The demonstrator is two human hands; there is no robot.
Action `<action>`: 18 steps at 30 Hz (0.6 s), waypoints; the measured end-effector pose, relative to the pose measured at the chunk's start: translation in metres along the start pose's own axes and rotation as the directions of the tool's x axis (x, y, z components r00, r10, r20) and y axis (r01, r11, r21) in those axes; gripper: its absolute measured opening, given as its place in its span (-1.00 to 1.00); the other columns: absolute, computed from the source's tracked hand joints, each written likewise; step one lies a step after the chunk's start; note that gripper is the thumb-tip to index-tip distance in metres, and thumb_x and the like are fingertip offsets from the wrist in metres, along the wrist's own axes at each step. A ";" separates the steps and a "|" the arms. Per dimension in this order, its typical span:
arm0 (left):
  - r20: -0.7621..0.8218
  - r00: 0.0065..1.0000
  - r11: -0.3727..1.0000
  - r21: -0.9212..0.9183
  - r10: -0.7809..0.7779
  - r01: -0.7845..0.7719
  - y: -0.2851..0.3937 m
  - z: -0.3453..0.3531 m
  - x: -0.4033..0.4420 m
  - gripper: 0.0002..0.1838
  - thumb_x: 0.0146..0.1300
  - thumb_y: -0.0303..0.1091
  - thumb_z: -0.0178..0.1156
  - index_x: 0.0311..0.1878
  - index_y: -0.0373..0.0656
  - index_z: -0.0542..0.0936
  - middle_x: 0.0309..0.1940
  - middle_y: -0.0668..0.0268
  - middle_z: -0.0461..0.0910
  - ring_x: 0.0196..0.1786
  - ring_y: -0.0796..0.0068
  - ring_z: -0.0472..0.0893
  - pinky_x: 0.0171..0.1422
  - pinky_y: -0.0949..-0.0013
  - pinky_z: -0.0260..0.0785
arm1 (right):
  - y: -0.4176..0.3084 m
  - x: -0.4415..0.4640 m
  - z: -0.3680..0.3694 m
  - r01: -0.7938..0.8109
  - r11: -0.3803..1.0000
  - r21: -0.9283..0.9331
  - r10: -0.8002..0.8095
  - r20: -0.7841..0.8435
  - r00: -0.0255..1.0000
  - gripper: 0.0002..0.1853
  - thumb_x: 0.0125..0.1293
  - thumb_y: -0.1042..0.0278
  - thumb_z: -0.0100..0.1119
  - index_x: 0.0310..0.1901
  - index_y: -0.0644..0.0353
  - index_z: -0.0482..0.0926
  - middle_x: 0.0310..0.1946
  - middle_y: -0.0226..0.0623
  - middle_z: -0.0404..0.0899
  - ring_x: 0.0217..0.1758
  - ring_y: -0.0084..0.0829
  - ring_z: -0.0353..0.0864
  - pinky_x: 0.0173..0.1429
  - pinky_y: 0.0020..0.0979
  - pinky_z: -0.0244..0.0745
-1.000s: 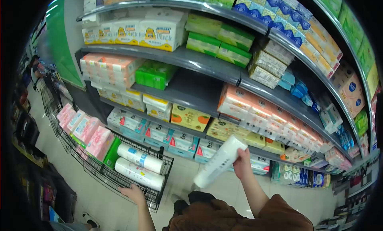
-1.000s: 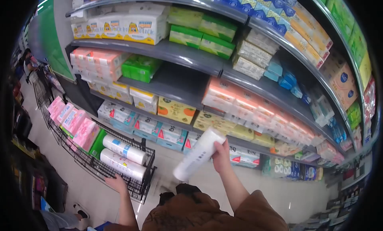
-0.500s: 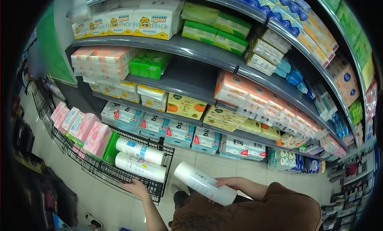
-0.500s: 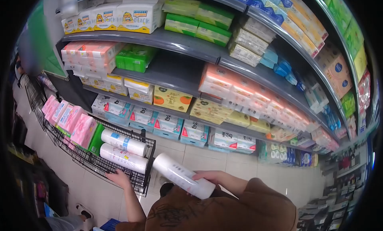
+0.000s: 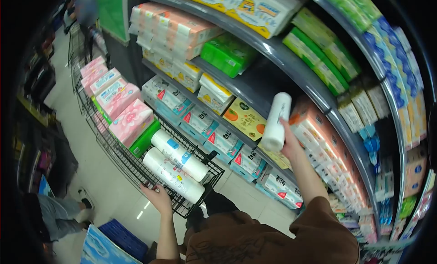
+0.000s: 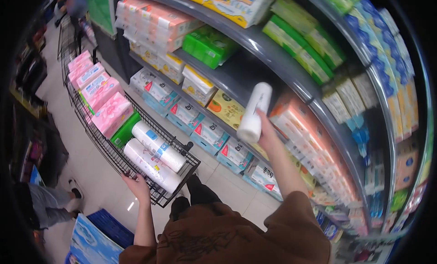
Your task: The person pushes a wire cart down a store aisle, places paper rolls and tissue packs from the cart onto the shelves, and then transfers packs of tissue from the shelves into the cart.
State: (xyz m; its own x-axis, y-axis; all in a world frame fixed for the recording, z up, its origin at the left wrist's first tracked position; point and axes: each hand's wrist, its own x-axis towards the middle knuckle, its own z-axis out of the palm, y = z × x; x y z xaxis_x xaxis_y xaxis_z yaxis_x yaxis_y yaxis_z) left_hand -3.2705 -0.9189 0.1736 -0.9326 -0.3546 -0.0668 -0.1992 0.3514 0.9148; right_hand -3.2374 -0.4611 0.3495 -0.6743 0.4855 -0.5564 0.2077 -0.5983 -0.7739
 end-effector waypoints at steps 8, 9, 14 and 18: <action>-0.040 0.982 0.978 0.089 -0.187 0.190 0.017 0.008 0.001 -0.28 0.30 -0.56 0.11 0.49 -0.39 0.06 0.09 0.03 0.52 -0.10 0.32 0.62 -0.04 0.30 0.51 | -0.066 0.242 -0.008 0.598 0.759 -0.259 -0.633 -0.079 0.770 0.03 0.17 0.45 0.51 0.50 0.16 -0.07 0.38 -0.16 0.28 0.44 -0.27 0.31 0.52 -0.21 0.22; -0.060 0.989 0.980 0.138 -0.138 0.145 0.013 0.010 0.002 -0.27 0.30 -0.55 0.12 0.50 -0.39 0.06 0.07 0.07 0.52 -0.10 0.35 0.61 -0.05 0.33 0.51 | -0.068 0.263 -0.008 0.611 0.707 -0.356 -0.680 -0.104 0.726 0.08 0.14 0.45 0.53 0.52 0.16 -0.11 0.41 -0.14 0.23 0.47 -0.25 0.27 0.54 -0.21 0.18; -0.093 0.976 0.974 0.103 -0.195 0.204 0.007 0.015 0.001 -0.26 0.32 -0.55 0.14 0.50 -0.38 0.05 0.06 0.11 0.52 -0.10 0.40 0.59 -0.06 0.36 0.50 | -0.089 0.331 0.014 0.674 0.422 -0.606 -0.850 -0.005 0.527 0.29 0.00 0.42 0.61 0.56 0.17 -0.27 0.52 -0.11 0.04 0.54 -0.20 0.15 0.59 -0.19 0.07; -0.107 0.971 0.966 0.124 -0.213 0.225 0.014 0.019 0.004 -0.26 0.32 -0.54 0.17 0.50 -0.41 0.07 0.05 0.09 0.54 -0.11 0.41 0.58 -0.10 0.39 0.49 | -0.128 0.357 0.034 0.507 0.434 -0.744 -0.803 -0.066 0.592 0.27 -0.08 0.20 0.68 0.54 0.28 -0.07 0.49 0.04 0.15 0.53 -0.16 0.21 0.58 -0.20 0.11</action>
State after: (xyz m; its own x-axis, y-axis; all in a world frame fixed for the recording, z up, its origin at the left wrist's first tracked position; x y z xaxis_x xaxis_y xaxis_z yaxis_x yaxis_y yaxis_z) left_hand -3.2828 -0.8989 0.1782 -0.8311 -0.5122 -0.2167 -0.4399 0.3668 0.8197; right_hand -3.5288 -0.2329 0.2609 -0.5195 0.8099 0.2725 0.2756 0.4607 -0.8437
